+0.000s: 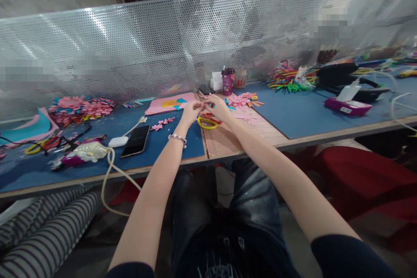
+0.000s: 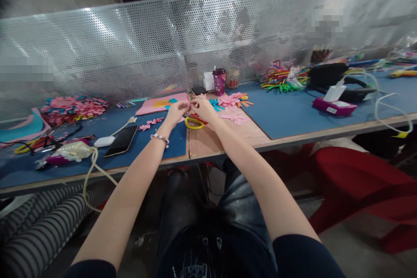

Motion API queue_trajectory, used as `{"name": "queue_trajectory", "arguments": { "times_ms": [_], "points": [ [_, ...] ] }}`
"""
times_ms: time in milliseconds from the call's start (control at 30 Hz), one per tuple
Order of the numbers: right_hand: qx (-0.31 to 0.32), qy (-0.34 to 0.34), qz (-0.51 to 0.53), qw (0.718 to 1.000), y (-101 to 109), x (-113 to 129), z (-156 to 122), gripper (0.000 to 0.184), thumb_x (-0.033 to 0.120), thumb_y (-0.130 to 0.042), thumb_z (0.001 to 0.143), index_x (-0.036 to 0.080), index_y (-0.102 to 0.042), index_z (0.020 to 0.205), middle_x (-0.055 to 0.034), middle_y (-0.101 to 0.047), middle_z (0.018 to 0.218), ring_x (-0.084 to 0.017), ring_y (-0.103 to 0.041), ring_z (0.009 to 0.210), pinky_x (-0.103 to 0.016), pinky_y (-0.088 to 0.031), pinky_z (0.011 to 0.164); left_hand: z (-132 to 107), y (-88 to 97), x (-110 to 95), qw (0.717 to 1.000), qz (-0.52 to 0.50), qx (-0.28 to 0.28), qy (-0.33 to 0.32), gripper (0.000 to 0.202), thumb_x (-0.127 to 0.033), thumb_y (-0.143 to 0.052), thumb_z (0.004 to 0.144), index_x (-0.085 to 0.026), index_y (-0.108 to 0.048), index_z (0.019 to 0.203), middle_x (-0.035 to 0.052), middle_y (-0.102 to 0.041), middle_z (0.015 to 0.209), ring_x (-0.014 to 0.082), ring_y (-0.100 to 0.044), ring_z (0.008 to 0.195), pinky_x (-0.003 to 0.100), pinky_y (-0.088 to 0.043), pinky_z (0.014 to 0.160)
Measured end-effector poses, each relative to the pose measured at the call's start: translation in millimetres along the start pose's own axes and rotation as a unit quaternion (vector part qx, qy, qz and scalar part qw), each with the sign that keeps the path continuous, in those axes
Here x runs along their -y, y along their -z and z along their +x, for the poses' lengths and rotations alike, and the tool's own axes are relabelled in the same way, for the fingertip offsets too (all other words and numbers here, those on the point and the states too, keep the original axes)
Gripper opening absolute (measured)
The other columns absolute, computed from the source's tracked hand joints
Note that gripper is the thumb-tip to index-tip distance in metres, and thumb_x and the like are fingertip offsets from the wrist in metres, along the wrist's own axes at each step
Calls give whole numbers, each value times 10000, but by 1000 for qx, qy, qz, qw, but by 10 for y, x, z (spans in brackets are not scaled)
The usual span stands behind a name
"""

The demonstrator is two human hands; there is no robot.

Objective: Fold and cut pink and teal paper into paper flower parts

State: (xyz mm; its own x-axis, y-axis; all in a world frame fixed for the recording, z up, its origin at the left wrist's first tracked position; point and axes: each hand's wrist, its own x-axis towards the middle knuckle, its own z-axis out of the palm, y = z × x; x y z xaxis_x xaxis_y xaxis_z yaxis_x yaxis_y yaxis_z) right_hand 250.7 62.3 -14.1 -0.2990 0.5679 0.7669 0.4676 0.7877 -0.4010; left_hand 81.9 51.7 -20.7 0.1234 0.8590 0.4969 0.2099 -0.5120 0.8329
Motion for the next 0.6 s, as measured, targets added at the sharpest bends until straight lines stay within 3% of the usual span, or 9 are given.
{"name": "queue_trajectory", "arguments": {
  "times_ms": [233, 600],
  "points": [
    [26, -5, -9, 1000, 14, 18, -2, 192, 184, -586, 850, 184, -758, 934, -68, -686, 908, -202, -566, 823, -357, -453, 862, 16, 16, 42, 1000, 29, -4, -4, 236, -342, -757, 745, -143, -687, 851, 87, -730, 848, 192, -672, 785, 369, -546, 819],
    [6, -1, 16, 1000, -25, -58, -2, 155, 166, -578, 836, 167, -732, 850, -43, -700, 832, -178, -575, 768, -320, -451, 807, 2, 10, 13, 1000, 29, -4, -6, 268, -375, -766, 742, -139, -671, 827, 86, -719, 823, 182, -663, 742, 368, -547, 798]
  ]
}}
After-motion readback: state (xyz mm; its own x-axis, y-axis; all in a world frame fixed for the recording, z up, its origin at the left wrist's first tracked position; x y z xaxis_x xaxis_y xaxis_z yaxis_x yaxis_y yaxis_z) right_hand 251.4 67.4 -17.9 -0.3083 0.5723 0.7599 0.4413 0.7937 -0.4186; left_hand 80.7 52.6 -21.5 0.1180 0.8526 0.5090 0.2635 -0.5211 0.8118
